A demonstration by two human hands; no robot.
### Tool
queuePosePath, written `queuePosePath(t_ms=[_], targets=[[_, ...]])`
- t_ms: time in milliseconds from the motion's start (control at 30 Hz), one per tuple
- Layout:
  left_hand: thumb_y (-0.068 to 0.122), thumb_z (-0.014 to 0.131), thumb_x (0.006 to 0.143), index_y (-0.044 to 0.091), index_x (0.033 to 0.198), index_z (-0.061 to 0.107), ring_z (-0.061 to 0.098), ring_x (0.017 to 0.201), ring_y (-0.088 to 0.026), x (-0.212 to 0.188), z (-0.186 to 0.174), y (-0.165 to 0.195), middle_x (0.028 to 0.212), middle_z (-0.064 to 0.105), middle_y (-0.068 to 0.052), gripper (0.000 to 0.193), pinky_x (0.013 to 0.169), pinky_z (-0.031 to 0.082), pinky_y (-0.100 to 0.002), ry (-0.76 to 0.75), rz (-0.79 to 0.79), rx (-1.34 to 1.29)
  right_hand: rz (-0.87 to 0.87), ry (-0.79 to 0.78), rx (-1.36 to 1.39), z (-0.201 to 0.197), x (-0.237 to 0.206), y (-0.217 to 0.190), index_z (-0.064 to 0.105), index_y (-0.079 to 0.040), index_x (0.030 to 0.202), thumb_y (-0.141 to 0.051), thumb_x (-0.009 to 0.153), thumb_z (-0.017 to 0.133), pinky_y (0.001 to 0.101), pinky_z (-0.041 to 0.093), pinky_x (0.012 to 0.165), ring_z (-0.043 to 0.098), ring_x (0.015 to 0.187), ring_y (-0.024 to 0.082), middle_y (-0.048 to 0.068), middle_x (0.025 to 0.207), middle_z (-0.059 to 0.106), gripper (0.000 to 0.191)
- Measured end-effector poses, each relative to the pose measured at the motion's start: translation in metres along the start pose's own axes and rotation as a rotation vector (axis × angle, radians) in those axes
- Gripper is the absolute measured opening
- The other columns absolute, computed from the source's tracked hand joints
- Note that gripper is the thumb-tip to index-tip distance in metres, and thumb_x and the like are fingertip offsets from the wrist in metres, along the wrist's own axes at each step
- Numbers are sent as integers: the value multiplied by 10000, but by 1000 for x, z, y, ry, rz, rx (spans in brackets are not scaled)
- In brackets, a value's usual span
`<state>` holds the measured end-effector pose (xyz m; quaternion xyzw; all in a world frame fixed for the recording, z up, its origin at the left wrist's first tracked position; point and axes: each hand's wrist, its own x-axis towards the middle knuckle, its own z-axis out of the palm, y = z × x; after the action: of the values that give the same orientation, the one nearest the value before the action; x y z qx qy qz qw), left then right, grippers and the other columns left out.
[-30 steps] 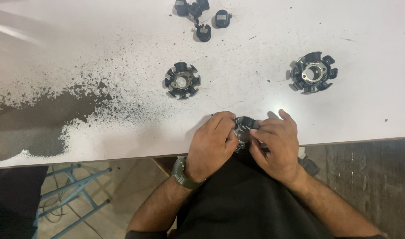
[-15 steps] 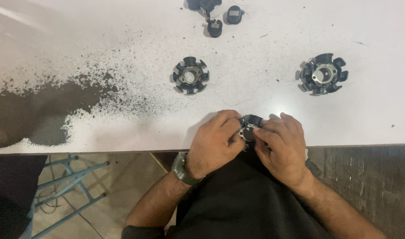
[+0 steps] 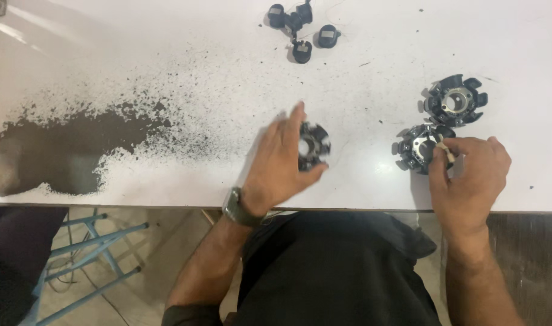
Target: The person sits at a white workbench and assembles small black plastic components one at a time, fitting parts together by hand and using a small hand tool to press or adjust each piece, then sets the finished assembly aside and picks up the next part.
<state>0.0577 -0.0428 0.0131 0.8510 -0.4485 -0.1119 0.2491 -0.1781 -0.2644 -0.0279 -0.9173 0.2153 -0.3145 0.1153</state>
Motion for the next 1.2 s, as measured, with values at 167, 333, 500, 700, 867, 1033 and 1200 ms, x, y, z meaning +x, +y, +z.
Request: queuePosePath(t_ms=[167, 333, 500, 700, 867, 1033, 1200], targets=[[326, 845, 796, 98, 1560, 358, 365, 1504, -437, -45, 12, 20, 1636, 302, -314, 934, 1201, 395, -508, 79, 317, -283, 13, 139, 254, 8, -5, -10, 582, -58, 1208, 12, 1057, 736, 498, 380, 1226, 670, 1098, 272, 120, 1174, 685, 227], [176, 790, 878, 121, 1253, 632, 460, 1476, -378, -46, 12, 31, 1536, 456, -187, 411, 1218, 434, -499, 159, 395, -193, -7, 64, 623, 21, -24, -69, 572, -74, 1182, -17, 957, 723, 511, 373, 1259, 693, 1089, 219, 101, 1100, 693, 276], [164, 792, 833, 36, 1042, 664, 569, 1278, -353, -39, 11, 34, 1373, 574, -182, 277, 1070, 471, -496, 86, 189, -187, -46, -114, 476, 21, -16, -101, 617, -73, 1073, -24, 843, 767, 538, 387, 1182, 678, 1059, 259, 97, 1061, 710, 279], [109, 761, 866, 48, 1014, 679, 621, 1234, -335, -45, 29, 32, 1340, 642, -144, 180, 1063, 485, -462, 234, 152, -191, -100, -152, 361, 22, -8, -108, 634, -75, 1077, 10, 815, 789, 550, 385, 1173, 666, 1059, 265, 71, 1044, 693, 316], [82, 759, 868, 63, 1047, 691, 621, 1226, -344, -50, 34, 29, 1350, 635, -132, 193, 1053, 512, -459, 308, 147, -263, -151, -99, 330, 24, -12, -105, 635, -72, 1095, 17, 814, 804, 545, 390, 1166, 657, 1066, 281, 77, 1055, 686, 339], [77, 763, 861, 75, 1022, 691, 616, 1224, -321, -50, 35, 28, 1338, 622, -115, 176, 1021, 523, -442, 316, 157, -283, -184, -100, 365, 24, -13, -103, 622, -68, 1114, 20, 829, 811, 545, 402, 1175, 661, 1061, 264, 73, 1062, 680, 353], [75, 754, 844, 70, 992, 683, 592, 1241, -315, -48, 34, 27, 1324, 606, -116, 164, 1042, 501, -449, 326, 194, -263, -182, -79, 342, 23, -9, -106, 634, -74, 1103, 12, 817, 819, 540, 415, 1158, 662, 1055, 272, 72, 1043, 681, 351]])
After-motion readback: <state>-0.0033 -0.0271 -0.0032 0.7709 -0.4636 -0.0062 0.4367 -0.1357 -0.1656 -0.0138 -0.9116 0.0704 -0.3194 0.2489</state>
